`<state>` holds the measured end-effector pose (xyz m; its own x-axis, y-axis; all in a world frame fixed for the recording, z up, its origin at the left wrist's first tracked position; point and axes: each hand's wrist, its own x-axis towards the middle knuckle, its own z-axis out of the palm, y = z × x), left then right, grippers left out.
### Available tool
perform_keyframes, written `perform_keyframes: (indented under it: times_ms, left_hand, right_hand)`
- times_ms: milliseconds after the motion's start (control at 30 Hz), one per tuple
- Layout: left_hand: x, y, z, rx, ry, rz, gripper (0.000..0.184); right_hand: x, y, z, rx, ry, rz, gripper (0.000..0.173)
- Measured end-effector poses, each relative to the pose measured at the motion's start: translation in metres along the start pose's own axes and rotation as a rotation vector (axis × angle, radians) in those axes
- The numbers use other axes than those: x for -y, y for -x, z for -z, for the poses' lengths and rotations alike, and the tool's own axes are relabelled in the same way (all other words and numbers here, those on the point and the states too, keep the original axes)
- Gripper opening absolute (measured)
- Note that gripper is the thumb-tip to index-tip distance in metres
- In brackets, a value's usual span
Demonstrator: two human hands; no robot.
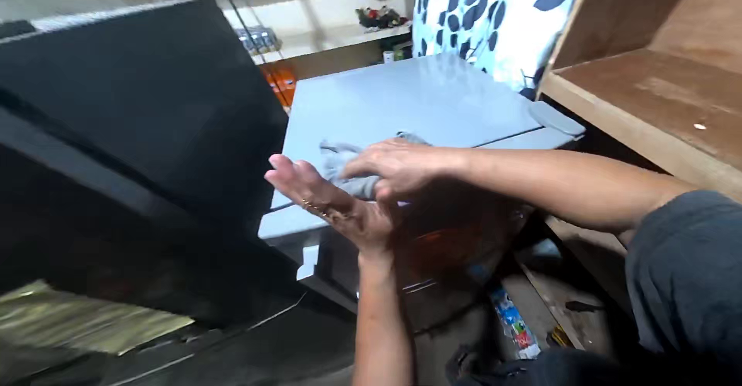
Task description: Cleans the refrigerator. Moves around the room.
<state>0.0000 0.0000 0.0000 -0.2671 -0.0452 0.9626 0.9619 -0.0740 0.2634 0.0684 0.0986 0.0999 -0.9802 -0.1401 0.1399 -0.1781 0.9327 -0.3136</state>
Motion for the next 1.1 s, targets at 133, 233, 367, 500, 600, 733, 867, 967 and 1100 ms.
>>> perform_keyframes:
  times_ms: [133,233,367,500,600,733,867,967,1100]
  left_hand:
    - [0.000,-0.004,-0.001,-0.008,-0.059,-0.007,0.079]
    - [-0.003,-0.005,0.001,0.046,-0.112,0.015,0.081]
    - [-0.013,-0.016,0.015,0.231,-0.192,0.087,0.072]
    - [-0.004,-0.034,0.023,0.226,-0.250,0.014,0.056]
    - [0.008,-0.041,0.017,0.302,-0.272,0.051,0.056]
    - [0.011,-0.040,0.013,0.487,-0.343,0.078,0.062]
    - [0.010,-0.038,0.013,0.501,-0.367,0.079,0.063]
    - [0.007,-0.037,0.013,0.540,-0.378,0.058,0.063]
    - [0.006,-0.036,0.013,0.550,-0.379,0.046,0.065]
  right_hand:
    - [-0.041,0.092,0.027,-0.053,0.159,-0.398,0.023]
    - [-0.078,0.161,0.047,-0.139,0.191,-0.632,0.023]
    - [-0.101,0.220,0.080,-0.494,0.214,-0.823,0.026]
    - [-0.091,0.232,0.061,-0.319,0.131,-0.800,0.032]
    - [-0.116,0.208,0.064,-0.045,0.188,-0.805,0.044]
    - [-0.184,0.154,0.082,0.012,0.129,-0.893,0.048]
    - [-0.275,0.117,0.077,-0.154,0.120,-0.958,0.054]
    - [-0.236,0.115,0.066,-0.071,0.195,-0.941,0.064]
    - [-0.104,0.143,0.044,0.090,0.095,-0.526,0.053]
